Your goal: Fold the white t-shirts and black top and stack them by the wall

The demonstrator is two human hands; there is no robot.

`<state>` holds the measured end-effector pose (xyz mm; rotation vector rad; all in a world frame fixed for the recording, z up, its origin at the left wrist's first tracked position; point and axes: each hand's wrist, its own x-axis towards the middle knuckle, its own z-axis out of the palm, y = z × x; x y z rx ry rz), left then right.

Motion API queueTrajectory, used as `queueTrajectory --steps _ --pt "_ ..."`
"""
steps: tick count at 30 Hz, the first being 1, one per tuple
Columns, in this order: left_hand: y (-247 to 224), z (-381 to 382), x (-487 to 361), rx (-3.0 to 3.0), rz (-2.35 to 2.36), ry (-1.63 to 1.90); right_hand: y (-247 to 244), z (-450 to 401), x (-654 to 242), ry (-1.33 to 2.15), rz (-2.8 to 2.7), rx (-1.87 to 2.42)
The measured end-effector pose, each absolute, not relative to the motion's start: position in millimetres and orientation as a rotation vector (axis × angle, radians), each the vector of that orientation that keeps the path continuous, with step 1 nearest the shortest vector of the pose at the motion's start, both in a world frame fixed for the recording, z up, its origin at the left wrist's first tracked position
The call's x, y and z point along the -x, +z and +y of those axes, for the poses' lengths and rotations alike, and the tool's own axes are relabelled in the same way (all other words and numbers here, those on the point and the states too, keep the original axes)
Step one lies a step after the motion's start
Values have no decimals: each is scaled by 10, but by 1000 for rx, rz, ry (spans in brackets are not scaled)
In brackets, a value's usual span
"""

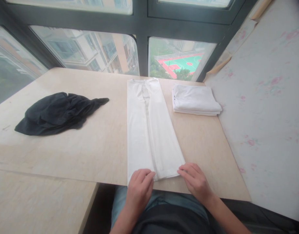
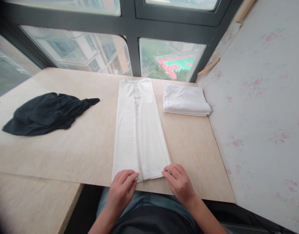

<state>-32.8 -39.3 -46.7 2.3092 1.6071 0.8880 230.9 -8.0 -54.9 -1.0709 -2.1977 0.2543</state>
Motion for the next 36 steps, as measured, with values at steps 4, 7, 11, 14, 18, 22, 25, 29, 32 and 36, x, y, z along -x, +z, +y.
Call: queueTrajectory --steps 4,7,11,14,18,22,25,29,32,36 --pt "-432 -392 290 -2322 1526 767 -445 -28 -2301 451 -2266 1238" --pt "-394 -377 308 -2316 1452 660 -342 77 -2189 527 -2277 1260" --pt "-378 -274 383 -2320 1527 781 -355 251 -1874 436 -2295 1184" --pt "-443 -154 437 -2448 1737 672 -494 344 -1634 313 -2433 1158" --pt "-564 -68 460 -2535 1874 413 -664 367 -1463 242 -2541 1201" --pt "-590 -109 479 -2550 1878 380 -682 310 -1462 233 -2541 1219" --pt "-570 -223 570 -2647 1787 365 -642 225 -1595 234 -2539 1250" --pt "-590 -477 766 -2813 1586 396 -615 33 -1943 220 -2557 1274" --pt "-644 -664 890 -2825 1595 455 -632 -173 -2178 207 -2602 1232" --pt "-722 -781 1044 -2859 1465 609 -697 -432 -2317 156 -2624 1159"
